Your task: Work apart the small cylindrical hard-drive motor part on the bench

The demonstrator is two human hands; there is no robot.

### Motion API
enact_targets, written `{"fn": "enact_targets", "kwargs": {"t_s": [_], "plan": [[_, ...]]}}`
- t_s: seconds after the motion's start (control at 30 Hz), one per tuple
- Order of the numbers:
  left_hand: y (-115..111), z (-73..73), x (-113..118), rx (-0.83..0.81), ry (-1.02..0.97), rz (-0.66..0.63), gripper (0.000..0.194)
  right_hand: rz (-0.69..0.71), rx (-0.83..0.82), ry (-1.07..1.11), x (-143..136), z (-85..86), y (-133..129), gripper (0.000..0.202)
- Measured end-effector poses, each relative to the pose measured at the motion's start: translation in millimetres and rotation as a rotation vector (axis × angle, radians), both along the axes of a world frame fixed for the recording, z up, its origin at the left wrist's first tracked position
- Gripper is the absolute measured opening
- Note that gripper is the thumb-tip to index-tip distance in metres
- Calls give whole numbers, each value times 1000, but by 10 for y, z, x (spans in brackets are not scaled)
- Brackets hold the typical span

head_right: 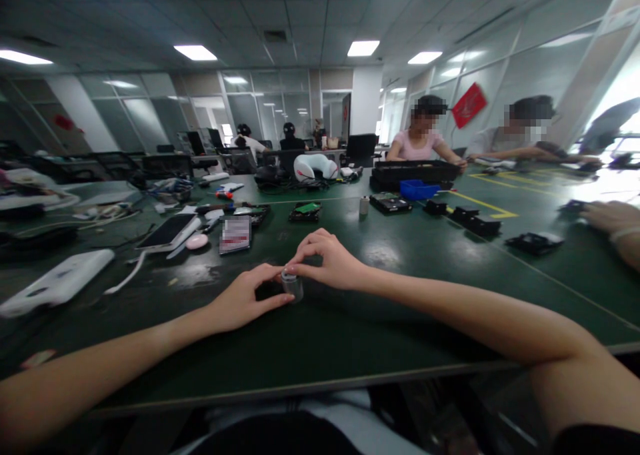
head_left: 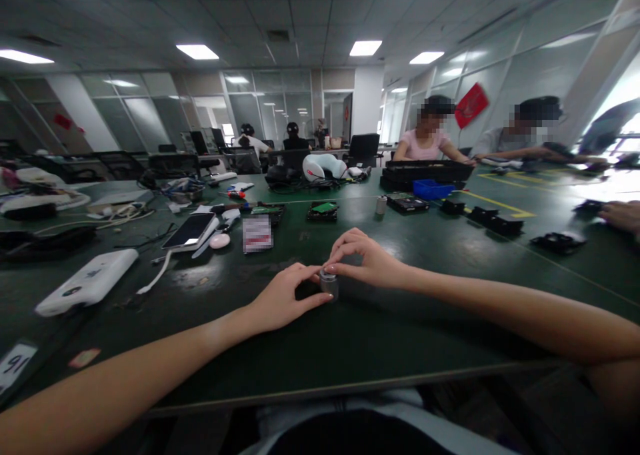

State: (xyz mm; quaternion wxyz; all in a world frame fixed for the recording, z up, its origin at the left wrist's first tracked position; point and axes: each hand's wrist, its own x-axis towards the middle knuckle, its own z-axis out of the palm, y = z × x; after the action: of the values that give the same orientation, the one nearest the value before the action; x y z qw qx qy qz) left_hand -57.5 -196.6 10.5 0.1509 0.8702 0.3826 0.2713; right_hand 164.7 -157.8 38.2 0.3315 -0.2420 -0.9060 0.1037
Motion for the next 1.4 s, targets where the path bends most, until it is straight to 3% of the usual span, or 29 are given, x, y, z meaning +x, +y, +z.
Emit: {"fn": "enact_targets", "kwargs": {"t_s": [0.27, 0.33, 0.53, 0.83, 0.93, 1.13, 1.4], "plan": [[11, -5, -7, 2, -9, 0, 36, -1, 3, 146, 73, 132, -3, 15], [5, -1, -9, -5, -5, -1, 36, 37, -42, 81, 168, 133, 96, 17], [-3, 2, -6, -8, -4, -6, 37, 239, -152, -394, 380, 6, 299, 20], [-6, 3, -9, -2, 2, 5, 38, 220, -84, -461, 377, 23, 252, 17], [-9, 1, -9, -11, -8, 1, 38, 221, -103, -357, 360, 40, 241, 17], [0, -10, -5, -1, -30, -2, 37, 102, -98, 93, 237, 163, 191, 17], [5, 2, -3, -1, -14, 9, 35, 121, -93, 110, 88, 108, 128, 14]]}}
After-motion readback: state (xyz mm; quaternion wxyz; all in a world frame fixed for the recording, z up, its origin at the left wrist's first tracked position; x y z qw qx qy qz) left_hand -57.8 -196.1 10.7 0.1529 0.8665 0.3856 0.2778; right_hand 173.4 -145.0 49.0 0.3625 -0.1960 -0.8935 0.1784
